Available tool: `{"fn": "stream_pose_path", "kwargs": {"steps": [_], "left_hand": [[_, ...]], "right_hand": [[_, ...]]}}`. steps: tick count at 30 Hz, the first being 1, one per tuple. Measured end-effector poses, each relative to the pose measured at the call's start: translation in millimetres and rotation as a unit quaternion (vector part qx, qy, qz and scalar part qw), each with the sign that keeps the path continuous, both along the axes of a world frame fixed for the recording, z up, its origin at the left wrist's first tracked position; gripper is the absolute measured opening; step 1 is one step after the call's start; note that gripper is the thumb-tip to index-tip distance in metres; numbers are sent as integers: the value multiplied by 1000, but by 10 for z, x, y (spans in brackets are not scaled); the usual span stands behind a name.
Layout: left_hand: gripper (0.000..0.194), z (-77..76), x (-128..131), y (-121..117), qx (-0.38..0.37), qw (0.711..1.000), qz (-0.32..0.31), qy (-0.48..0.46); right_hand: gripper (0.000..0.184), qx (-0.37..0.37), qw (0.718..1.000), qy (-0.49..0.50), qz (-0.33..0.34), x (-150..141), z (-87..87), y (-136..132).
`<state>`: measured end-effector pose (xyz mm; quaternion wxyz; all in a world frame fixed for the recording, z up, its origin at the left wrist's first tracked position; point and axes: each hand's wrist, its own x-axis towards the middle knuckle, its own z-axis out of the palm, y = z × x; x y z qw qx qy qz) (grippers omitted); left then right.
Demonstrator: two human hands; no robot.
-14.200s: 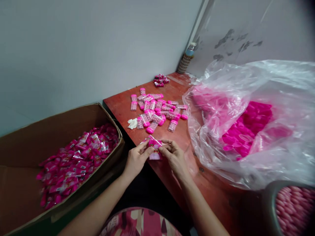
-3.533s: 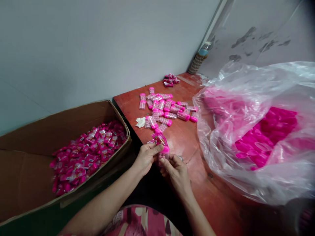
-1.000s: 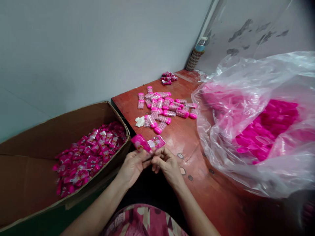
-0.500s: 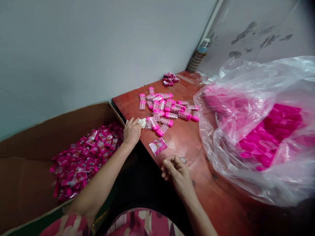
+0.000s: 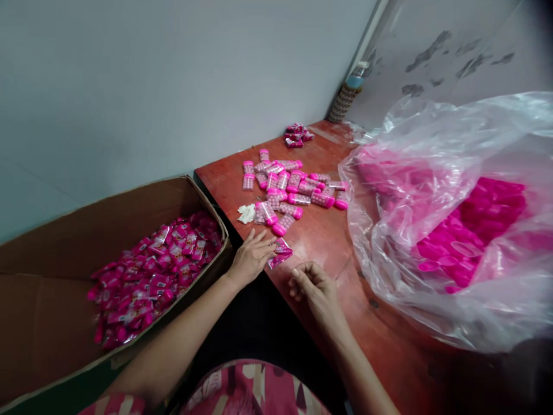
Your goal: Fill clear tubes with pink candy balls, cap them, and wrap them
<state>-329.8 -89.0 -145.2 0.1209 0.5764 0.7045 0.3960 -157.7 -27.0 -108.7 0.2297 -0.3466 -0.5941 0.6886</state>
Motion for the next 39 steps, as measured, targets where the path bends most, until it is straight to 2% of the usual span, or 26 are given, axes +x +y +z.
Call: {"fn": "stream_pose_path", "kwargs": {"steps": [5, 7, 11, 13, 17, 19, 20, 22, 23, 25, 27, 29, 30, 32, 33, 34, 35, 36, 38, 39], "left_hand": [[22, 21, 191, -3, 90, 990, 73, -75], [23, 92, 318, -45, 125, 981, 91, -116], [31, 270, 497, -176, 114, 960, 92, -238], [36, 333, 502, -232, 69, 929, 86, -354], [31, 364, 424, -283, -49, 830, 24, -556], [29, 352, 399, -285, -67, 796, 29, -601], [28, 345, 395, -283, -63, 787, 42, -612], [27, 335, 400, -279, -49, 778, 70, -622], [26, 334, 405, -276, -39, 773, 86, -627], [24, 342, 414, -269, -25, 754, 119, -646], [23, 360, 415, -259, -15, 724, 152, -673], [22, 383, 409, -243, -4, 687, 176, -705], [20, 394, 403, -233, 4, 667, 187, -721], [16, 410, 391, -211, 28, 622, 210, -754], [15, 414, 385, -199, 41, 599, 222, -768], [13, 416, 380, -186, 54, 577, 234, -780], [12, 416, 376, -170, 67, 557, 245, -791], [12, 415, 374, -153, 79, 541, 252, -799], [12, 412, 373, -112, 95, 515, 263, -810], [12, 412, 375, -90, 101, 505, 266, -815]], "right_hand": [[18, -3, 998, 19, -57, -98, -50, 48], [27, -20, 996, 44, -76, -157, -62, 83], [30, -49, 994, 81, -58, -216, -4, 154], [31, -41, 995, 83, -22, -204, 62, 191], [28, -7, 991, 44, 123, -180, 190, 307], [23, 52, 979, 9, 195, -212, 223, 406], [21, 108, 971, -14, 212, -245, 230, 468], [18, 278, 936, -69, 204, -342, 226, 613], [20, 378, 901, -102, 190, -403, 216, 690], [30, 547, 799, -168, 182, -534, 180, 834], [40, 636, 708, -217, 217, -655, 131, 944], [41, 668, 660, -243, 243, -739, 84, 1014], [39, 673, 651, -250, 244, -759, 66, 1035], [33, 672, 652, -269, 225, -746, 47, 1047], [29, 667, 658, -279, 210, -710, 48, 1034], [25, 653, 676, -284, 191, -655, 56, 1003], [22, 625, 709, -280, 167, -584, 70, 950], [21, 582, 757, -264, 140, -499, 89, 872], [22, 427, 878, -199, 86, -311, 130, 647], [25, 335, 925, -165, 75, -221, 147, 509]]}}
